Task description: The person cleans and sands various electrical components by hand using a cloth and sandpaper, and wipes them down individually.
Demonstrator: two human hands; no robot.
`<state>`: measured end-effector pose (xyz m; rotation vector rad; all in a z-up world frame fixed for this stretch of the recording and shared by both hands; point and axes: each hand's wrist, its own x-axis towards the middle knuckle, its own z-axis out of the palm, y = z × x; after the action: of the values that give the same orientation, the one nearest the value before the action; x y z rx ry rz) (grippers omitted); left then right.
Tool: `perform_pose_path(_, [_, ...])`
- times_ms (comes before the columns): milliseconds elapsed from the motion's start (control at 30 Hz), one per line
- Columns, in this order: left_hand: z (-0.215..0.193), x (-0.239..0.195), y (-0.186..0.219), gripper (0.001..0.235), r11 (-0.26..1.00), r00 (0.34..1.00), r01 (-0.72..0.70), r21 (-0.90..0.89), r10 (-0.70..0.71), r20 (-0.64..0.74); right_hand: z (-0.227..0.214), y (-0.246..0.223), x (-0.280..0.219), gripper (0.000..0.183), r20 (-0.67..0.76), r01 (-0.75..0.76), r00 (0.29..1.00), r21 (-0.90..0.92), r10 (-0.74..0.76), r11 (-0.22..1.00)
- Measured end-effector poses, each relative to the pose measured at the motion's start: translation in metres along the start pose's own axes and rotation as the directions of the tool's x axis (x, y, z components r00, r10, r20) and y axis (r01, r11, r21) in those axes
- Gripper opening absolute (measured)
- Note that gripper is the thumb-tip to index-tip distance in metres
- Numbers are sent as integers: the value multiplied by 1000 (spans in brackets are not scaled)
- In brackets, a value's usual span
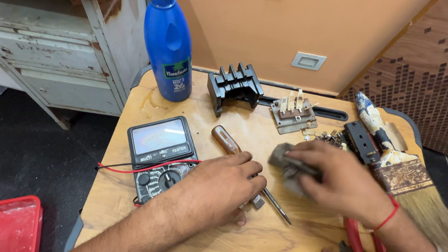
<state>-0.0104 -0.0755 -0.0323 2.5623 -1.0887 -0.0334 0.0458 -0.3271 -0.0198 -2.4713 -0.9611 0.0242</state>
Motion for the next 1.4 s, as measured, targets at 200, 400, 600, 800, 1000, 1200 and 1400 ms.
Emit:
perform_pose_path(200, [-4,-2,-1,81,991,999,30,127,-26,-30,25,-8,13,36,73,165,985,-98,-159,981])
perform_pose_path(400, [-11,0,-3,93,968,992,114,223,-123,29,36,-6,70,39,-153,267,945,-153,-289,952])
perform_pose_path(600, [-7,-6,-1,85,967,987,154,204,-161,19,61,-7,121,39,-33,481,862,-260,-506,837])
perform_pose_path(800, [0,-11,-5,89,979,992,120,165,-113,-50,49,2,88,35,23,387,921,-162,-389,908])
perform_pose_path(1000, [-3,-9,-6,78,977,990,135,166,-139,11,30,9,33,36,98,251,967,-199,-236,947])
perform_pose_path(1200, [-10,0,-5,75,983,985,135,128,-147,90,23,2,-7,40,106,94,991,-122,-82,988])
perform_pose_path(1400, [-10,3,-5,85,988,986,110,111,-123,115,3,0,-33,43,221,13,975,12,-15,1000])
